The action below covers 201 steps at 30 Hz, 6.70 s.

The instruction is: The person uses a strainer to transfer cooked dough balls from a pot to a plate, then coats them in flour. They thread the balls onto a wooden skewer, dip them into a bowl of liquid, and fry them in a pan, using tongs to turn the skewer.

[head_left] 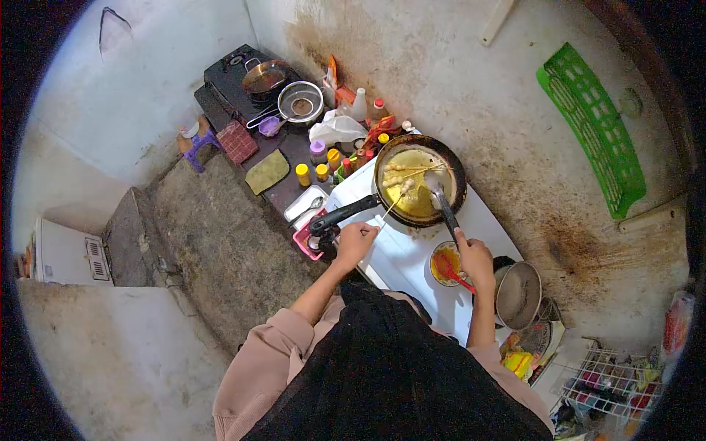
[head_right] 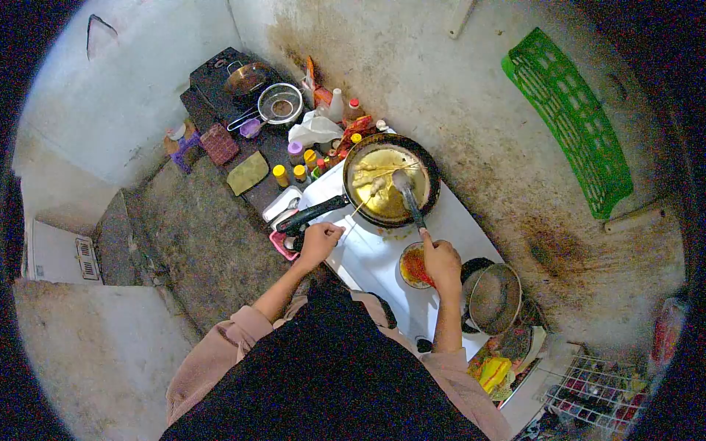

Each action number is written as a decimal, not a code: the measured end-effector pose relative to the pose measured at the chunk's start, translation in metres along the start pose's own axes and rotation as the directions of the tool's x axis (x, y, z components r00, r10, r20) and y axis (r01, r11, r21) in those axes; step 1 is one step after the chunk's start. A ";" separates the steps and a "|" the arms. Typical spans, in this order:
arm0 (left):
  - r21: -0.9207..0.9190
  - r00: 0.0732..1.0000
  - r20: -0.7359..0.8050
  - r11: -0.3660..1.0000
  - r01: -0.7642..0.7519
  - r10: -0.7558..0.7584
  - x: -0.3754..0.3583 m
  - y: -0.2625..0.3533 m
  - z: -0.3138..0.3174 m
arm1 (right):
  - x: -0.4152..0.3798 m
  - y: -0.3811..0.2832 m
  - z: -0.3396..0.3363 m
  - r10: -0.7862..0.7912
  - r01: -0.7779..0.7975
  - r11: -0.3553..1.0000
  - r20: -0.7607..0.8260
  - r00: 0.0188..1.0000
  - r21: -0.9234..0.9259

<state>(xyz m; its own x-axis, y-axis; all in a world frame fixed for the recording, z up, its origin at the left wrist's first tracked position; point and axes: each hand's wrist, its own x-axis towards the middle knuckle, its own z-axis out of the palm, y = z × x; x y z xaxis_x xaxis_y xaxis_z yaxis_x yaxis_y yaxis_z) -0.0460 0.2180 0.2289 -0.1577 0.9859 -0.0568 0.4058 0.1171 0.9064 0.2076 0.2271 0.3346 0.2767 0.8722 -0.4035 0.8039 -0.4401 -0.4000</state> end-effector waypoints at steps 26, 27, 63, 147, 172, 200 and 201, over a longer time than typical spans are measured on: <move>0.033 0.998 -0.034 0.998 0.049 -0.048 0.004 0.000 -0.005 | -0.013 -0.010 -0.013 -0.002 -0.012 0.993 0.126 0.992 0.115; 0.044 0.998 -0.033 0.998 0.047 -0.046 0.003 0.004 -0.007 | -0.015 -0.011 -0.014 -0.004 -0.017 0.986 0.124 0.992 0.165; 0.292 0.995 -0.075 0.956 -0.035 0.059 -0.001 0.021 -0.012 | -0.018 -0.015 -0.028 -0.010 0.003 0.998 0.109 0.994 0.064; 0.379 0.998 -0.053 0.925 -0.014 0.037 0.000 0.018 -0.016 | -0.002 -0.021 -0.036 0.027 -0.026 1.000 0.139 0.990 -0.012; 0.370 0.998 -0.056 0.929 -0.010 0.033 0.001 0.017 -0.017 | -0.003 -0.023 -0.043 0.027 -0.035 0.997 0.127 0.992 0.064; 0.283 1.000 0.008 0.959 0.018 -0.022 -0.003 0.021 -0.025 | 0.019 0.002 -0.065 0.003 0.005 0.999 0.176 0.984 -0.045; 0.288 1.000 0.000 0.957 0.017 -0.017 -0.003 0.021 -0.025 | 0.021 0.002 -0.066 0.004 0.006 0.998 0.172 0.985 -0.060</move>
<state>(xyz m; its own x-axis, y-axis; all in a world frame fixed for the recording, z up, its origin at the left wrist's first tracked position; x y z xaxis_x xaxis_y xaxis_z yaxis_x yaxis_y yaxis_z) -0.0593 0.2146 0.2583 -0.1650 0.9837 -0.0722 0.6452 0.1630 0.7464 0.2494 0.2584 0.3795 0.1854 0.8204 -0.5409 0.8360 -0.4210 -0.3520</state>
